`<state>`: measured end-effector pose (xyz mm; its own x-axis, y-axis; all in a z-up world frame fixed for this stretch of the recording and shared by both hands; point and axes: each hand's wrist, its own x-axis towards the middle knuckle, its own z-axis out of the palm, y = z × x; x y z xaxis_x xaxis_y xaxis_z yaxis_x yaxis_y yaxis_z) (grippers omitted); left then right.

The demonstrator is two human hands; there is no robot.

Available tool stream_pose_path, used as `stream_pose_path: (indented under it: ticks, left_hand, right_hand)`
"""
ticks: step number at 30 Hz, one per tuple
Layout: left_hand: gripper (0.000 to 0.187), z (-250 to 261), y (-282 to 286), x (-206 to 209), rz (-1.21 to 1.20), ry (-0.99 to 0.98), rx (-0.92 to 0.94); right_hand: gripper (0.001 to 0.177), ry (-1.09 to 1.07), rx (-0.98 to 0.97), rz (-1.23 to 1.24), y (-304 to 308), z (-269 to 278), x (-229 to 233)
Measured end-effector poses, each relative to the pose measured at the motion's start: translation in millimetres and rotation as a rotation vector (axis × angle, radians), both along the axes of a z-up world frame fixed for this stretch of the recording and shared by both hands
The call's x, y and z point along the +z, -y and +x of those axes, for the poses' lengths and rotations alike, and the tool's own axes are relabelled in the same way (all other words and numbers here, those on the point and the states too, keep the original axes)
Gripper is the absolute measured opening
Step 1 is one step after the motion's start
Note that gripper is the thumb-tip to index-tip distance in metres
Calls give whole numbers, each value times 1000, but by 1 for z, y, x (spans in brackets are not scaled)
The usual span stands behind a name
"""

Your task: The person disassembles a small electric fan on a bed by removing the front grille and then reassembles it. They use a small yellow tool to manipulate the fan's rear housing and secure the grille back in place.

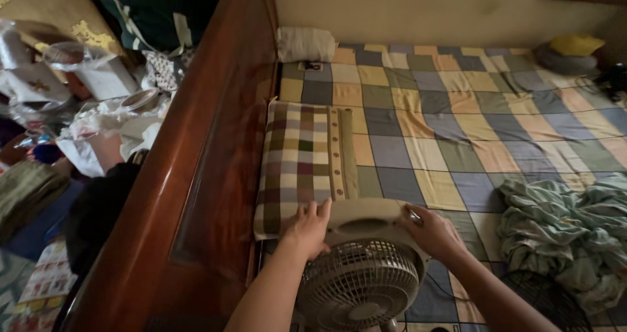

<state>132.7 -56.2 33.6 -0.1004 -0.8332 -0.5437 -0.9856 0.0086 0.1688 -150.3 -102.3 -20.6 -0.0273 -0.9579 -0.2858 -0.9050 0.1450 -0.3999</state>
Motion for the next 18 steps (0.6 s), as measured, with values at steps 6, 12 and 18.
stream_pose_path:
  ticks: [6, 12, 18]
  left_hand:
    - [115, 3, 19, -13, 5, -34, 24]
    - [117, 9, 34, -24, -11, -63, 32]
    - [120, 13, 40, -37, 10, -77, 28]
  right_hand:
    - [69, 103, -89, -131, -22, -8, -22]
    - [43, 312, 57, -185, -29, -5, -60]
    - [39, 237, 109, 46, -25, 6, -69]
